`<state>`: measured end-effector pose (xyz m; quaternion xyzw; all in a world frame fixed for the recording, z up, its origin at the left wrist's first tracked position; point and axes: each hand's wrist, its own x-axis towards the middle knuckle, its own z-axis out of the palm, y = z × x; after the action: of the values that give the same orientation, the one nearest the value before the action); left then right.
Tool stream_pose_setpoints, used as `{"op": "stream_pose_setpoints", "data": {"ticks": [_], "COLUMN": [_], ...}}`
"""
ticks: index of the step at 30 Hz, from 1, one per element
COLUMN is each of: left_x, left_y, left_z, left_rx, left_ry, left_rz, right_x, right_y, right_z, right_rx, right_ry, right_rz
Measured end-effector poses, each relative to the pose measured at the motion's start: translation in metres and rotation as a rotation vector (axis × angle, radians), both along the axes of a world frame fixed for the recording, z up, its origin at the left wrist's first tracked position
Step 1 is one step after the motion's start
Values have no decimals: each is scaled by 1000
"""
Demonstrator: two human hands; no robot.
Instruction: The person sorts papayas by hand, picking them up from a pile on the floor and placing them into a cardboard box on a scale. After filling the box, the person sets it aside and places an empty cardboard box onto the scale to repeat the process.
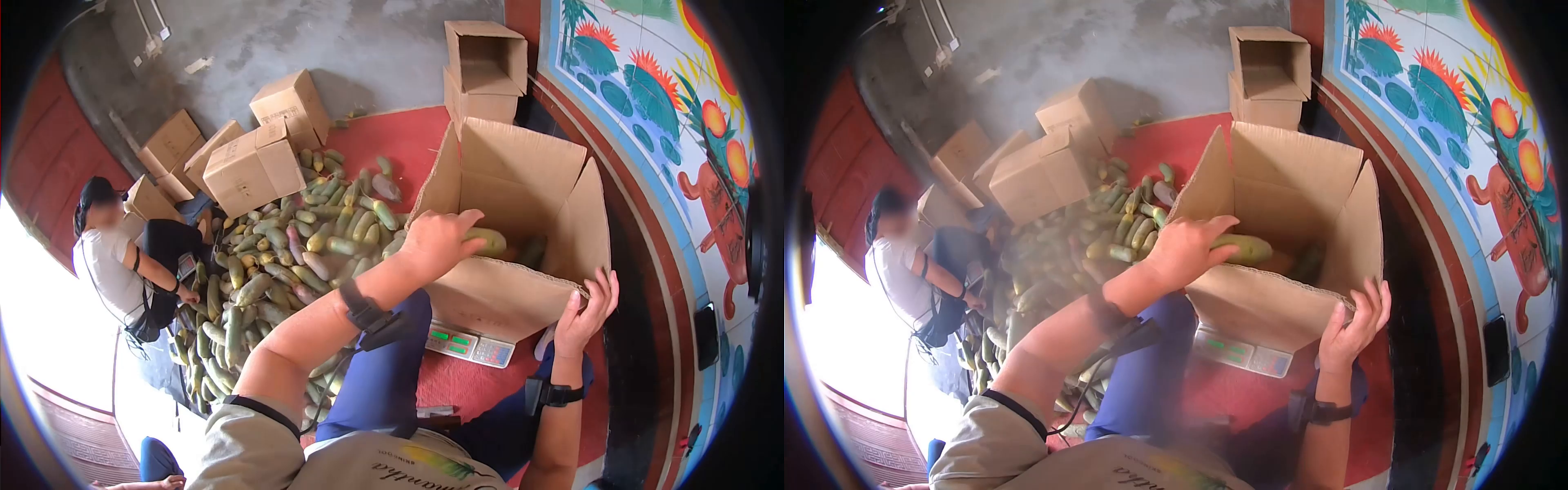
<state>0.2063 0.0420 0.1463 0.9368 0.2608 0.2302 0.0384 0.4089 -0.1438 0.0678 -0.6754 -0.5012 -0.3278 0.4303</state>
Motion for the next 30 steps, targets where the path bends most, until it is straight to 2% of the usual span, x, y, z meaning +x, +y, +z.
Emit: {"op": "stream_pose_setpoints", "data": {"ticks": [2, 3, 5, 7, 11, 13, 14, 15, 16, 17, 19, 20, 22, 24, 25, 27, 28, 30], "left_x": [-9, -18, -42, -70, -142, -184, -212, -248, -286, -288, -334, -355, -372, -380, -386, -393, -396, -423], "left_y": [0, 1, 3, 2, 7, 11, 15, 25, 32, 16, 1, -4, -22, -39, -42, -44, -42, -32], "left_z": [-4, -6, -12, -18, -60, -97, -125, -167, -217, -202, -252, -282, -301, -299, -299, -294, -282, -292], "left_rx": [-224, -235, 32, 73, -130, -136, -209, -167, -147, -387, -495, -550, -617, -658, -671, -562, -551, -435], "left_ry": [-123, -117, -410, -453, -339, -286, -240, -63, -57, 157, 142, 232, 317, 331, 330, 234, 237, 192], "left_rz": [50, 54, -100, 20, 331, 497, 576, 605, 602, 839, 893, 977, 1069, 1277, 1287, 1451, 1470, 1509], "right_x": [2, 1, 1, 3, -1, 2, 3, 2, 1, 1, 0, -1, 1, 4, 6, 10, 11, 13], "right_y": [1, 1, 1, 2, 4, 4, 4, 5, 5, 5, 6, 5, 4, 4, 4, 4, 4, 3], "right_z": [1, 2, 2, -1, 5, 1, 0, 0, 1, 2, 1, 1, -1, -4, -5, -6, -7, -8], "right_rx": [-9, -13, -16, -29, -19, -36, -37, -44, -39, -33, -31, -37, -49, -49, -56, -67, -58, -57], "right_ry": [7, -5, -12, -45, -58, -84, -110, -110, -114, -116, -126, -136, -156, -163, -172, -198, -203, -223], "right_rz": [-3, -8, -16, -56, -22, -31, -54, -46, -58, -68, -75, -83, -96, -101, -103, -105, -92, -92]}}
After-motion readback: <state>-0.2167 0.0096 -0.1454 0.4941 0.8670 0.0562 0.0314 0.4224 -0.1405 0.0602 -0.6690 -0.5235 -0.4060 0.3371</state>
